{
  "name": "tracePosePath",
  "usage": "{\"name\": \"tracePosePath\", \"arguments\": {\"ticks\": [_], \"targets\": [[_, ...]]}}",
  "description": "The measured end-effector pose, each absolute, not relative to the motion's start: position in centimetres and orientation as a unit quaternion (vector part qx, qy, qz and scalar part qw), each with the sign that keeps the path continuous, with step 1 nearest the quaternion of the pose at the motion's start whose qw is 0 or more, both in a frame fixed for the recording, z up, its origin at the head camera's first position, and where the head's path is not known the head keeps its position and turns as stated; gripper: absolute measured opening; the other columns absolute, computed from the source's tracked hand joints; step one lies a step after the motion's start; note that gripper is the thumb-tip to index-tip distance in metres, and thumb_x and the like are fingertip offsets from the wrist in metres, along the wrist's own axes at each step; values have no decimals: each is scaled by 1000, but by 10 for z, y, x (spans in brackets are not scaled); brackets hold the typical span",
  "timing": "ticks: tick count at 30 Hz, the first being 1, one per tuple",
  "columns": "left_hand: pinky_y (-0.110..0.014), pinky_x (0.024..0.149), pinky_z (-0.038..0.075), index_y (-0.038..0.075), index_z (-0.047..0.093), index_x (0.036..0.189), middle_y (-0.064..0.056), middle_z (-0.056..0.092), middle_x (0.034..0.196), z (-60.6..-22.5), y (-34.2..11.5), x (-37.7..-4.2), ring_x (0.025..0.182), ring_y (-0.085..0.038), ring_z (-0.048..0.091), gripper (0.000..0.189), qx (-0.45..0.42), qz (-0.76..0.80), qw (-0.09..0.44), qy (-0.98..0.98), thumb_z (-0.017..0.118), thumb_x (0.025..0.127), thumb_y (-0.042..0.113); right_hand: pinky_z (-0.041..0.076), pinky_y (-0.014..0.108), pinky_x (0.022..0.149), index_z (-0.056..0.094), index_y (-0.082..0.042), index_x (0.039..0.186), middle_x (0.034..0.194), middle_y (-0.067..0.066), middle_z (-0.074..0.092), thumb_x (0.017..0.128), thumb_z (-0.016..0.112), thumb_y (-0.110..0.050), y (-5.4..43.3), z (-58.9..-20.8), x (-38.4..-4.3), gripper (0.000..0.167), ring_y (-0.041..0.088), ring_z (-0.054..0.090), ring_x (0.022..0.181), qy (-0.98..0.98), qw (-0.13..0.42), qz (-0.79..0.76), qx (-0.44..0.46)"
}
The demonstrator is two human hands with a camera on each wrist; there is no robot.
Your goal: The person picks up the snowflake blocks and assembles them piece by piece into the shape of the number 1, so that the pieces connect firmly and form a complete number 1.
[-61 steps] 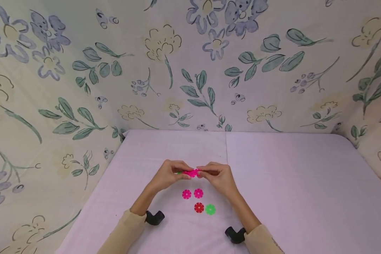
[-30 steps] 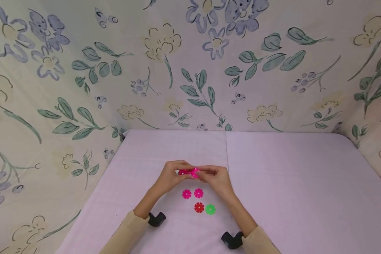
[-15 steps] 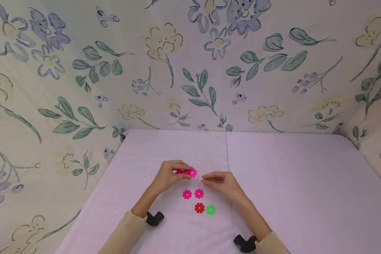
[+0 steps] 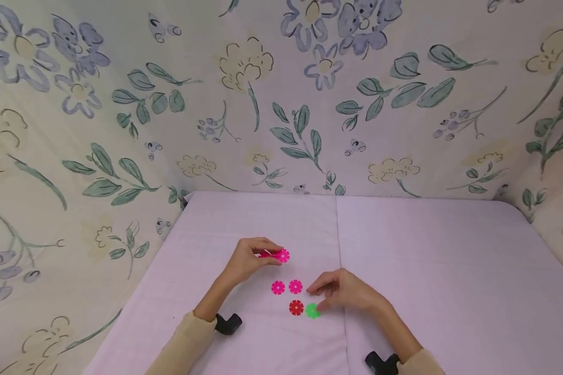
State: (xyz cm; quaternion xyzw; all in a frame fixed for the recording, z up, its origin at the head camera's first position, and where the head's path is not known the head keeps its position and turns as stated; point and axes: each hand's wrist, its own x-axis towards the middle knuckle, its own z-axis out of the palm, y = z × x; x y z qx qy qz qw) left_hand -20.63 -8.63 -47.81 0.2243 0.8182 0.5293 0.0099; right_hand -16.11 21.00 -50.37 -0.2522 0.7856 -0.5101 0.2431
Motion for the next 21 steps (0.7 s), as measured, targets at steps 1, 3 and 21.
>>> {"name": "tracePosePath", "arguments": {"ticks": [1,3,21], "targets": [[-24,73,59,14,83,106,1,80,101,-478,-86,-206,88,-10,67,28,224,528,10,819,90,79,14,54,23,83,78,-8,114,117,12,75,84,85,-12,210,-504,-160,32,23,65,98,786,240,-507,-260],[-24,73,59,14,83,106,1,80,101,-478,-86,-205,88,-9,67,28,223,526,11,821,90,80,13,53,23,85,79,-10,114,115,10,74,83,86,-14,209,-505,-157,32,24,63,101,790,234,-498,-270],[-29,75,61,11,83,105,0,80,99,-476,-82,-203,89,-9,68,26,231,528,24,817,90,80,12,57,22,74,72,-9,98,90,7,73,88,83,-13,202,-501,-158,15,13,67,80,812,187,-504,-225]]}}
